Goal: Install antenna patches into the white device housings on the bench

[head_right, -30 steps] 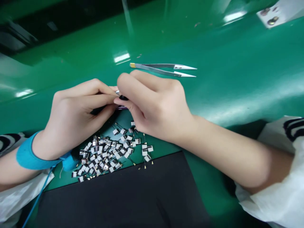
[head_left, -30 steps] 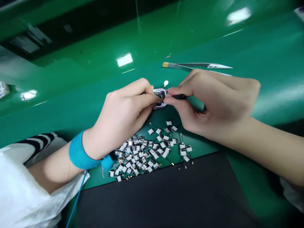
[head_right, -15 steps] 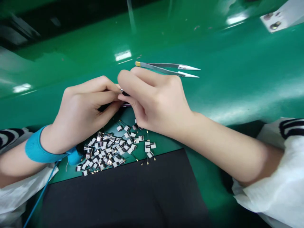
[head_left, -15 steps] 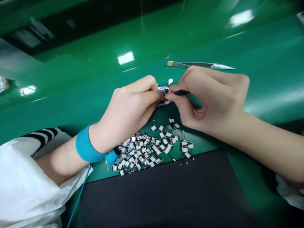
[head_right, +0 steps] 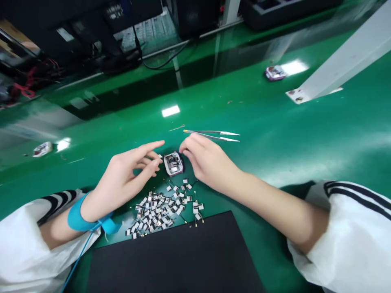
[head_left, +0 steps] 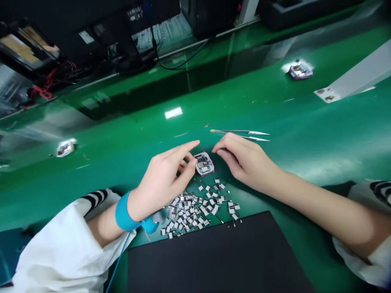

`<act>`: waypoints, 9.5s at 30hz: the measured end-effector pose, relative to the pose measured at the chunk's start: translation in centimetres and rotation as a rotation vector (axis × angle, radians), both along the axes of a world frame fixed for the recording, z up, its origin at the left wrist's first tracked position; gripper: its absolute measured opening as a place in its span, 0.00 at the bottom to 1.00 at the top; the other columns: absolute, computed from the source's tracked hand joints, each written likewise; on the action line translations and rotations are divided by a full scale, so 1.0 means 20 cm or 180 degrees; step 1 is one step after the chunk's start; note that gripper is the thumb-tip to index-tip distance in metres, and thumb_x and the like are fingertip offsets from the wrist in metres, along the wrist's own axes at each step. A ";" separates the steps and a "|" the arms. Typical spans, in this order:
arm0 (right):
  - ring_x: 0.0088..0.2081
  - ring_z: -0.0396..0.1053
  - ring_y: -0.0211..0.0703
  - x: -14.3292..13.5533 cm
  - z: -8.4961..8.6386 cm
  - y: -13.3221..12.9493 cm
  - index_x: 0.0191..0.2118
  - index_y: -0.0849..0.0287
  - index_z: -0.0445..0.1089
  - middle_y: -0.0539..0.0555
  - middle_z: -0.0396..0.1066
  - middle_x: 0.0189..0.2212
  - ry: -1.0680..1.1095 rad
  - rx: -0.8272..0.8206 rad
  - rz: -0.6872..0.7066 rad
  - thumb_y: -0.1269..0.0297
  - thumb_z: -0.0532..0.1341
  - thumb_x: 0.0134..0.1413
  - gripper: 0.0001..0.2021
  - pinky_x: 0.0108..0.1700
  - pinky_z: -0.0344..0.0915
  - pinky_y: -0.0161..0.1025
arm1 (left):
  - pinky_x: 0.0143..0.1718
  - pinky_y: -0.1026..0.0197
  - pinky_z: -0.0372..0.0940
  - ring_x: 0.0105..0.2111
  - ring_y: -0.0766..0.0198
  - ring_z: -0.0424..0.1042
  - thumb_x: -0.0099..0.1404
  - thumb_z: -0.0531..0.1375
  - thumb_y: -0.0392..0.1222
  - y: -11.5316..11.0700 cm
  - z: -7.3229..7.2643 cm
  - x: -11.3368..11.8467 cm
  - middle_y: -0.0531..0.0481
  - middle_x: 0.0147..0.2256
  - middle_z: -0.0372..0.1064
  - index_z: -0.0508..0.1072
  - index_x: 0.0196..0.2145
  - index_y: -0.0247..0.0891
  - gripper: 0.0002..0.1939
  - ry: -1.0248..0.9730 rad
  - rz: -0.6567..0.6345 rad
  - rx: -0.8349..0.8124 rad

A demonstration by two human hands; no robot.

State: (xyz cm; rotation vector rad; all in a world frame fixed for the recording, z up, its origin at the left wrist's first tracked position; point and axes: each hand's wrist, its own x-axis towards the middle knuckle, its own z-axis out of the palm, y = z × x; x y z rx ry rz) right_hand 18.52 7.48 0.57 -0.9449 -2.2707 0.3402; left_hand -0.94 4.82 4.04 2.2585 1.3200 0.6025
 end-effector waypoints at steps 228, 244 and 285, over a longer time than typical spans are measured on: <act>0.30 0.61 0.33 -0.01 -0.03 0.03 0.40 0.58 0.64 0.44 0.65 0.32 -0.0611 -0.0389 0.0882 0.62 0.58 0.47 0.13 0.38 0.56 0.33 | 0.34 0.69 0.62 0.32 0.70 0.66 0.58 0.57 0.35 -0.12 -0.08 0.07 0.52 0.32 0.69 0.71 0.34 0.35 0.05 0.1380 -0.0229 0.1477; 0.39 0.62 0.33 0.01 -0.04 0.04 0.47 0.64 0.58 0.47 0.63 0.39 -0.0503 -0.0458 0.0863 0.58 0.56 0.50 0.20 0.43 0.60 0.34 | 0.32 0.67 0.60 0.31 0.68 0.66 0.59 0.56 0.36 -0.12 -0.09 0.07 0.51 0.32 0.68 0.70 0.33 0.36 0.05 0.1300 -0.0300 0.1448; 0.27 0.65 0.31 -0.07 0.00 -0.15 0.22 0.61 0.57 0.51 0.65 0.22 0.0519 0.0886 0.0184 0.75 0.59 0.46 0.09 0.25 0.61 0.29 | 0.33 0.64 0.62 0.33 0.65 0.65 0.62 0.51 0.36 -0.10 -0.10 0.04 0.50 0.32 0.65 0.68 0.28 0.34 0.09 0.1270 -0.0322 0.1063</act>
